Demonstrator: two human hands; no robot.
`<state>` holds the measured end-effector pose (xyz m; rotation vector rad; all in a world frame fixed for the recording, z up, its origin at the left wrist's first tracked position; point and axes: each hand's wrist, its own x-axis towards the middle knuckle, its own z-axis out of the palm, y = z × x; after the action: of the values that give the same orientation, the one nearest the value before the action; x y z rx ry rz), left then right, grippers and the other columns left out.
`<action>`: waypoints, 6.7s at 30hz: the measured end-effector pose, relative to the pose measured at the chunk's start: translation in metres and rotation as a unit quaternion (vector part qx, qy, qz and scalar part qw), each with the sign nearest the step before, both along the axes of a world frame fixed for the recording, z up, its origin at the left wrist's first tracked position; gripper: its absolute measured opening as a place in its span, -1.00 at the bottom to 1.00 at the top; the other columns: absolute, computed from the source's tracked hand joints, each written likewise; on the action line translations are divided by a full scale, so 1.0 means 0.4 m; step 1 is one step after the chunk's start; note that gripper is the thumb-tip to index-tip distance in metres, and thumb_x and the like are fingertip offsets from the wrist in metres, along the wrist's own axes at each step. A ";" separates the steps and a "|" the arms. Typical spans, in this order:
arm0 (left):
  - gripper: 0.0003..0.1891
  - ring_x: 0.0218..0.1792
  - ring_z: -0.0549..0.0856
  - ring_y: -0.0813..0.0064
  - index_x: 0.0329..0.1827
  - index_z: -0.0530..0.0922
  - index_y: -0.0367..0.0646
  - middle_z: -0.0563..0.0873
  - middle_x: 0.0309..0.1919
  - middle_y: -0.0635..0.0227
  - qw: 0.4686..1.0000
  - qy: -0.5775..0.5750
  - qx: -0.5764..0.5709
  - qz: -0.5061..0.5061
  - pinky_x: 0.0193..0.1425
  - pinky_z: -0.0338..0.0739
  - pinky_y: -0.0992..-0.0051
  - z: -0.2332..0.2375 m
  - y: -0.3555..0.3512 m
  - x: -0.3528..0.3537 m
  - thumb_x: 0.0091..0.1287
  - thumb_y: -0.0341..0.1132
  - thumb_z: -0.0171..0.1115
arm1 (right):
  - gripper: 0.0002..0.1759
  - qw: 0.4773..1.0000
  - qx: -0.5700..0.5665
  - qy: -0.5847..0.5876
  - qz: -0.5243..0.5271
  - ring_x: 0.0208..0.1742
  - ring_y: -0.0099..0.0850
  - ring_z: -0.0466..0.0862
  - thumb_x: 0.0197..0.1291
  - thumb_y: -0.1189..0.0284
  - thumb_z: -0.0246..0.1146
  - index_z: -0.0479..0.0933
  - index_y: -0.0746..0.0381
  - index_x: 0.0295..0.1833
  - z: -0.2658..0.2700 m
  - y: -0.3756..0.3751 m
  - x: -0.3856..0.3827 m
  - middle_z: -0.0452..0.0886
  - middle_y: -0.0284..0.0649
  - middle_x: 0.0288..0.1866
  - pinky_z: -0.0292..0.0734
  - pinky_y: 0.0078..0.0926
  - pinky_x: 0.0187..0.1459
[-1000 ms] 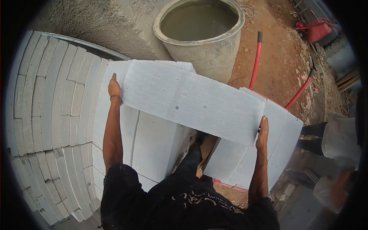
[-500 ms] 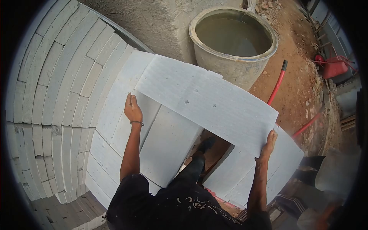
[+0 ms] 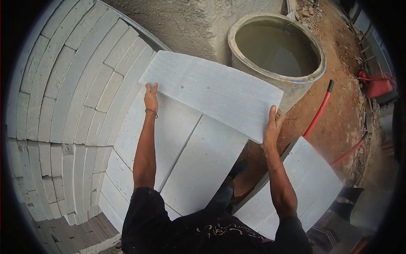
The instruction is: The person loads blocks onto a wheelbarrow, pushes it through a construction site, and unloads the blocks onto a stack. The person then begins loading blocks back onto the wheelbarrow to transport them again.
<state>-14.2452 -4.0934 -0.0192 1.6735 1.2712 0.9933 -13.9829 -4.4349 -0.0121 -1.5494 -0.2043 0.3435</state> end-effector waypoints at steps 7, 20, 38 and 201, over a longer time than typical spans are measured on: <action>-0.11 0.50 0.09 0.16 0.44 0.02 -0.50 0.09 0.47 -0.13 0.999 0.034 0.005 -0.019 0.52 -0.08 0.44 -0.033 0.114 -0.047 0.33 0.11 0.06 | -0.17 0.995 0.016 0.079 0.063 0.34 -0.18 0.23 0.35 -0.18 -0.08 0.05 0.41 0.28 -0.012 0.075 0.005 0.17 0.14 0.30 0.06 -0.36 0.37; -0.56 0.17 0.56 0.24 0.22 0.45 -0.38 0.58 0.13 0.05 0.980 -0.041 0.169 -0.093 0.15 0.48 0.29 0.195 -0.426 0.056 0.44 -0.21 0.03 | -0.46 0.983 -0.008 0.150 -0.103 0.09 -0.39 0.52 0.37 0.05 0.08 0.47 0.36 0.06 -0.354 -0.586 -0.051 0.56 -0.19 0.00 0.32 -0.45 0.18; -0.68 0.09 0.59 0.06 -0.03 0.63 -0.25 0.64 0.02 0.00 0.799 0.053 0.241 -0.549 0.20 0.44 0.26 0.192 -1.034 0.675 0.25 -0.24 0.26 | -0.64 0.908 -0.201 0.176 -0.323 -0.24 -0.56 0.54 0.27 0.22 0.27 0.56 0.34 -0.11 -0.395 -1.205 -0.477 0.60 -0.31 -0.31 0.44 -0.57 -0.15; -0.27 -0.06 0.57 0.03 0.07 0.54 -0.43 0.64 -0.07 -0.08 0.805 0.290 0.065 -0.513 0.15 0.38 0.22 -0.601 -1.119 0.863 0.35 0.22 -0.08 | 0.13 0.762 0.044 0.458 -0.456 -0.02 -0.25 0.55 0.07 -0.46 -0.07 0.30 0.44 0.29 -0.667 -1.457 -0.754 0.59 -0.02 -0.09 0.38 -0.27 0.04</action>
<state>-13.9001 -4.5409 -0.2594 2.4258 0.4045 -0.1225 -14.2845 -5.0177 -0.2788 -1.0579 1.2576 0.2561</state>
